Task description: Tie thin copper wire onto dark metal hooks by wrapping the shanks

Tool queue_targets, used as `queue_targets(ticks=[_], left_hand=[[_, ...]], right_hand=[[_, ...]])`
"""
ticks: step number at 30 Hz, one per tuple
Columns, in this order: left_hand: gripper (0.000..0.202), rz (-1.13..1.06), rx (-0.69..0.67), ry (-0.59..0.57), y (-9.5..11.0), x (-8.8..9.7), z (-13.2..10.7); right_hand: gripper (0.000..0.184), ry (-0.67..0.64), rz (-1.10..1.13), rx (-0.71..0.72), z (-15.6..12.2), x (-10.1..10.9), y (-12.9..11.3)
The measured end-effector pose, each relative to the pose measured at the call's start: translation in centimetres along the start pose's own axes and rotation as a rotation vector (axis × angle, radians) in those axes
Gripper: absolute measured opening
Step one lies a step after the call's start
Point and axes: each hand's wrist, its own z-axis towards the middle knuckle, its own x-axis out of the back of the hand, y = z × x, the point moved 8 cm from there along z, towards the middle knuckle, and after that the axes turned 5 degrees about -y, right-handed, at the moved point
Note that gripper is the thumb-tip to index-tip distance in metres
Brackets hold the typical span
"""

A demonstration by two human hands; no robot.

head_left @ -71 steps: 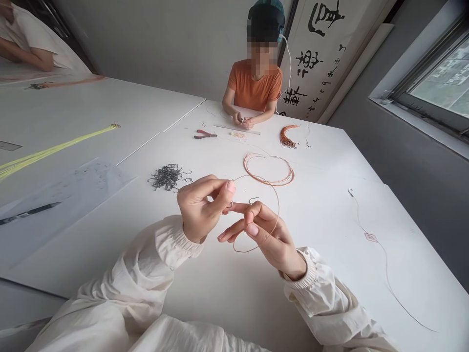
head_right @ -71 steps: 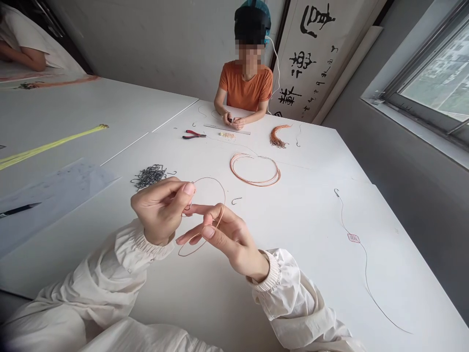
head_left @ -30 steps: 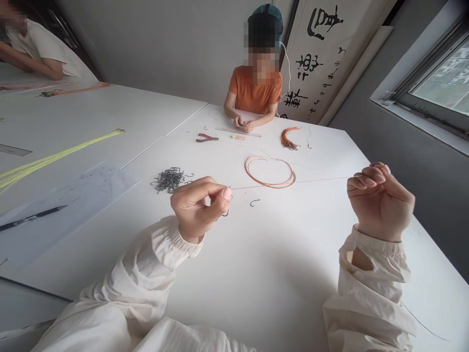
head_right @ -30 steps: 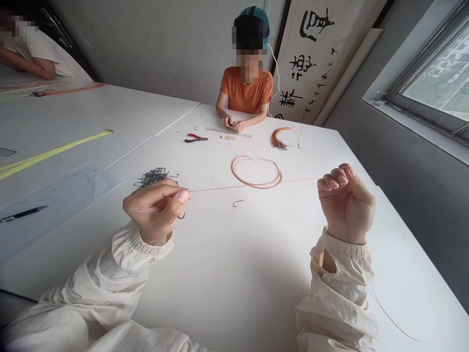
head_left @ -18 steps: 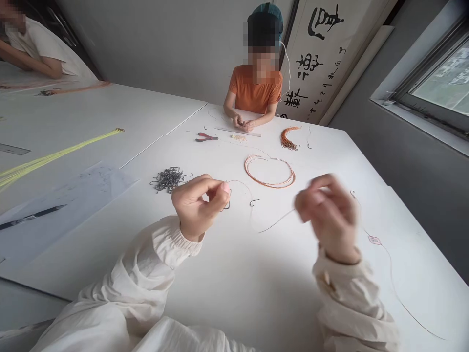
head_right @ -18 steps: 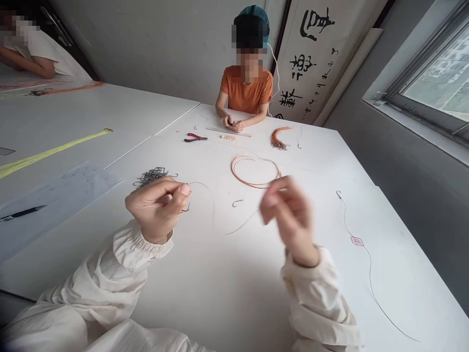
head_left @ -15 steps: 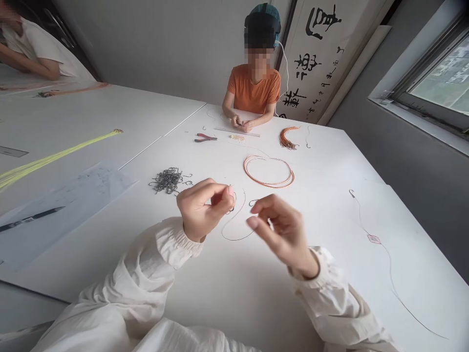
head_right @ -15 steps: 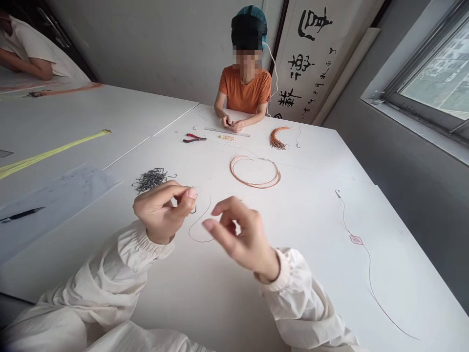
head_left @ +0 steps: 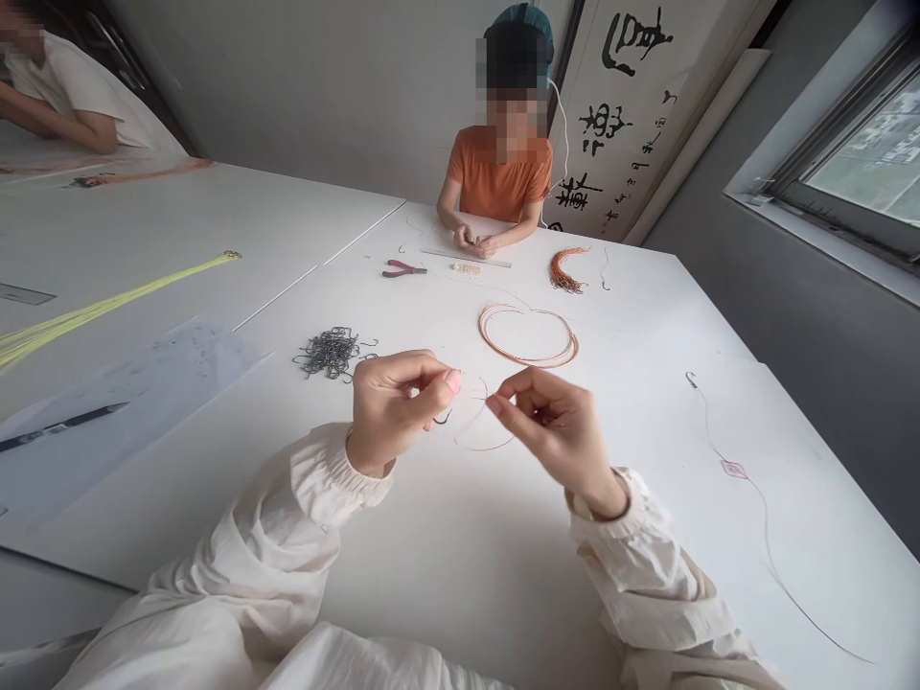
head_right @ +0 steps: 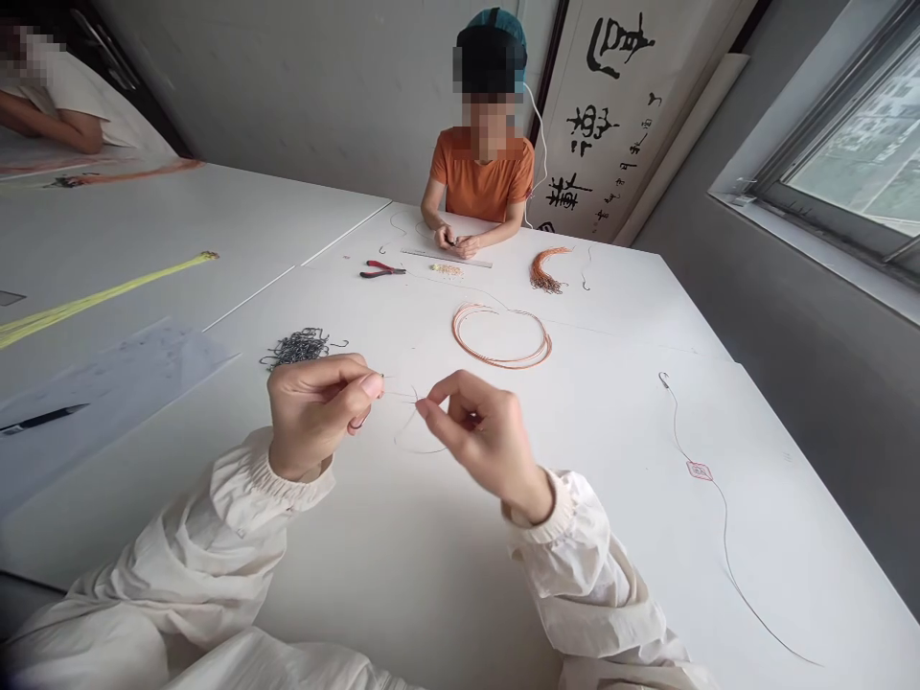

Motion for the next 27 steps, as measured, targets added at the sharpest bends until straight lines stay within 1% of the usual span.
queue_targets(ticks=[2, 4, 6, 8, 10, 11, 12, 13, 14, 16, 18, 19, 21, 23, 26, 27], left_hand=[[0.028, -0.015, -0.019, -0.034, 0.5, 0.0, 0.2], [0.027, -0.014, -0.050, -0.041, 0.9, 0.1, 0.3], [0.025, 0.000, -0.068, -0.048, 1.1, 0.1, 0.4], [0.024, 0.030, -0.084, -0.056, 1.1, 0.0, 0.3], [0.024, 0.056, -0.098, -0.064, 1.2, -0.1, 0.3], [0.023, 0.059, -0.103, -0.069, 1.2, -0.2, 0.2], [0.022, 0.059, -0.105, -0.076, 1.2, -0.2, 0.2], [0.022, 0.058, -0.099, -0.086, 1.2, -0.2, 0.3], [0.022, 0.056, -0.090, -0.098, 1.2, -0.3, 0.3], [0.022, 0.041, -0.068, -0.125, 1.1, -0.4, 0.4], [0.024, 0.018, -0.059, -0.159, 1.2, -0.7, 0.4], [0.024, -0.001, -0.069, -0.181, 1.4, -1.0, 0.4], [0.024, -0.044, -0.081, -0.241, 1.5, -1.5, 0.3], [0.023, -0.102, -0.057, -0.275, 1.3, -1.8, 0.1], [0.022, -0.170, 0.027, -0.254, 0.3, -1.6, -0.1], [0.022, -0.183, 0.045, -0.246, 0.1, -1.5, -0.2]], right_hand=[[0.016, -0.047, -0.084, 0.008, 0.3, 1.7, -0.5], [0.032, -0.094, -0.201, -0.017, 0.3, 3.2, -0.8], [0.043, -0.179, -0.273, -0.063, 0.2, 3.7, -0.6], [0.046, -0.338, -0.207, -0.113, -0.1, 2.6, 0.0], [0.045, -0.504, -0.023, -0.143, -0.6, 0.5, 0.4], [0.042, -0.561, 0.074, -0.153, -0.8, -0.5, 0.6], [0.037, -0.586, 0.162, -0.158, -0.9, -1.2, 0.7], [0.030, -0.580, 0.240, -0.160, -0.9, -1.7, 0.8], [0.023, -0.540, 0.313, -0.158, -0.7, -1.9, 1.0], [0.017, -0.403, 0.457, -0.137, -0.3, -1.4, 1.2], [0.018, -0.244, 0.586, -0.079, 0.1, -0.4, 1.1], [0.019, -0.186, 0.632, -0.051, 0.3, 0.1, 1.0], [0.023, -0.113, 0.704, -0.015, 0.5, 1.0, 0.6], [0.028, -0.045, 0.753, -0.003, 0.7, 2.1, 0.2], [0.030, 0.095, 0.756, 0.005, 0.8, 4.9, 0.1], [0.030, 0.124, 0.747, 0.001, 0.8, 5.7, 0.2]])
